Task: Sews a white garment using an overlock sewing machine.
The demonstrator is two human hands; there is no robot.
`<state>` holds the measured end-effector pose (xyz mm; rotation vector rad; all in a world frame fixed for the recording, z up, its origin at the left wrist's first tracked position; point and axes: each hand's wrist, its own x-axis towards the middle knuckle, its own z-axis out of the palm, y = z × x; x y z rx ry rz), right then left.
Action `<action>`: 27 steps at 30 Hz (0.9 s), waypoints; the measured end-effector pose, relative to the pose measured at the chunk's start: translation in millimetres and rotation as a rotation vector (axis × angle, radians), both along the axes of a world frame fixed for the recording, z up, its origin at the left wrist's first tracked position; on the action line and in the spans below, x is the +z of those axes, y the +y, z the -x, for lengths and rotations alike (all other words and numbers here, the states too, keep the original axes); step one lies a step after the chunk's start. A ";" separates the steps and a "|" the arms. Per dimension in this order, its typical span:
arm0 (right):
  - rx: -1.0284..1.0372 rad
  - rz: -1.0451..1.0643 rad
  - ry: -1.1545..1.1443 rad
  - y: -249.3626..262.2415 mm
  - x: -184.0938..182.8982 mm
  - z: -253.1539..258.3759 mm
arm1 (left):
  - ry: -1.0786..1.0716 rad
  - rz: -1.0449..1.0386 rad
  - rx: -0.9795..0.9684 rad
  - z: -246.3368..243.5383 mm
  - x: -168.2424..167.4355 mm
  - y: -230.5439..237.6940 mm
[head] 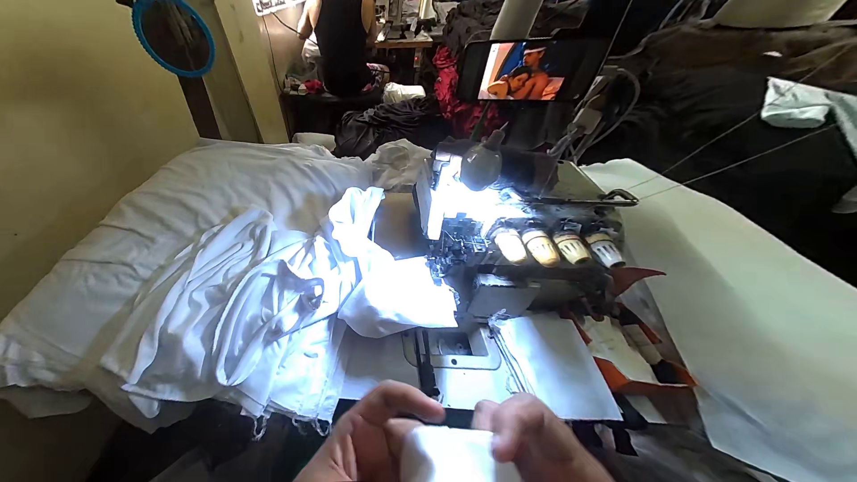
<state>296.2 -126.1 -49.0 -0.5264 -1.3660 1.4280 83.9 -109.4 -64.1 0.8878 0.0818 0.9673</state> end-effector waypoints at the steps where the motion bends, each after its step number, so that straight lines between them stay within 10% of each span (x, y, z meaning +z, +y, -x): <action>1: -0.059 -0.049 -0.130 -2.5 -2.6 3.5 | -0.023 -0.021 0.014 2.2 -0.4 2.5; 7: -0.362 -0.202 -0.767 -8.8 -19.1 13.4 | 0.593 -0.169 0.364 13.1 -14.0 -0.8; 15: -0.655 -0.025 -0.565 45.6 -12.1 30.1 | 1.109 -0.842 0.993 -23.1 16.8 102.4; 27: -0.697 0.027 -0.532 54.7 -38.0 19.8 | 1.523 -0.716 0.834 -49.2 13.1 138.1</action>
